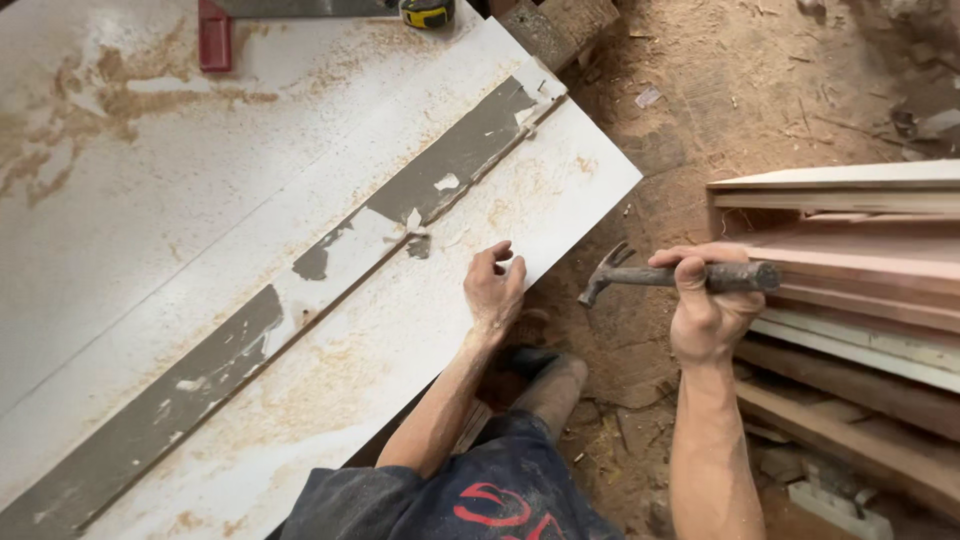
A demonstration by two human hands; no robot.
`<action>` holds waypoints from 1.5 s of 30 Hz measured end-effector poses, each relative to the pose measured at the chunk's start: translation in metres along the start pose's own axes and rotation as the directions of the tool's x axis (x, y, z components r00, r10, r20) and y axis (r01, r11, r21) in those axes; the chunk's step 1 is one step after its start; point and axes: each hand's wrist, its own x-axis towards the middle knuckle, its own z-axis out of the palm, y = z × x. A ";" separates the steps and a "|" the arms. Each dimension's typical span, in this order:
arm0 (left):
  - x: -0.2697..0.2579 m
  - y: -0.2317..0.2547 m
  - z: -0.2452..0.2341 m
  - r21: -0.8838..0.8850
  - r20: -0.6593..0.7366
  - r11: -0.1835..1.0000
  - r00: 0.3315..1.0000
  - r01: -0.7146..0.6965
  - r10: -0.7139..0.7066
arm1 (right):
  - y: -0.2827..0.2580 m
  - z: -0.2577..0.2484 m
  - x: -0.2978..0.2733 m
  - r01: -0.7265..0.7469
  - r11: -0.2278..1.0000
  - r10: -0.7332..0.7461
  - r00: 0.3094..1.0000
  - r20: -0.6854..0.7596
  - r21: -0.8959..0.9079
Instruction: The person measures a white board with a tape measure, then uses a circular saw to cut along a marked line. After cutting, the person uses a hammer to tap the cut piece and removes it from the work surface.
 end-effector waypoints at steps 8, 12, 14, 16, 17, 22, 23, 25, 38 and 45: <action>-0.003 0.025 0.038 0.222 -0.257 0.973 0.966 0.069 -0.010 | 0.098 0.001 0.137 -0.075 0.907 0.014 0.989 0.148 0.414; 0.010 0.048 0.062 0.162 -0.295 0.960 0.940 0.228 -0.173 | 0.114 0.007 0.199 -0.130 0.843 -0.062 0.940 0.334 0.522; 0.022 0.052 0.074 0.161 -0.290 0.969 0.947 0.190 -0.137 | 0.120 0.019 0.221 -0.178 0.851 -0.044 0.914 0.404 0.495; 0.041 0.053 0.086 0.183 -0.257 0.961 0.954 0.207 -0.157 | 0.126 0.037 0.251 -0.178 0.855 -0.093 0.872 0.481 0.488; 0.050 0.054 0.093 0.181 -0.262 0.955 0.948 0.234 -0.182 | 0.129 0.046 0.264 -0.164 0.853 -0.145 0.838 0.526 0.495; 0.098 0.064 0.119 0.277 -0.411 0.898 0.887 0.342 -0.211 | 0.141 0.092 0.315 -0.332 0.800 -0.196 0.643 0.740 0.500; 0.109 0.064 0.125 0.290 -0.437 0.870 0.864 0.399 -0.250 | 0.145 0.105 0.325 -0.373 0.794 -0.181 0.609 0.773 0.480; 0.131 0.062 0.138 0.310 -0.491 0.800 0.807 0.514 -0.329 | 0.154 0.131 0.344 -0.328 0.833 -0.228 0.532 0.816 0.446; 0.194 0.047 0.186 0.265 -0.726 0.586 0.559 0.766 -0.401 | 0.173 0.241 0.365 -0.352 0.817 -0.504 -0.051 0.862 0.457; 0.225 0.060 0.186 0.186 -0.651 0.432 0.440 0.883 -0.619 | 0.178 0.193 0.425 -0.649 0.574 -0.533 0.165 0.830 0.498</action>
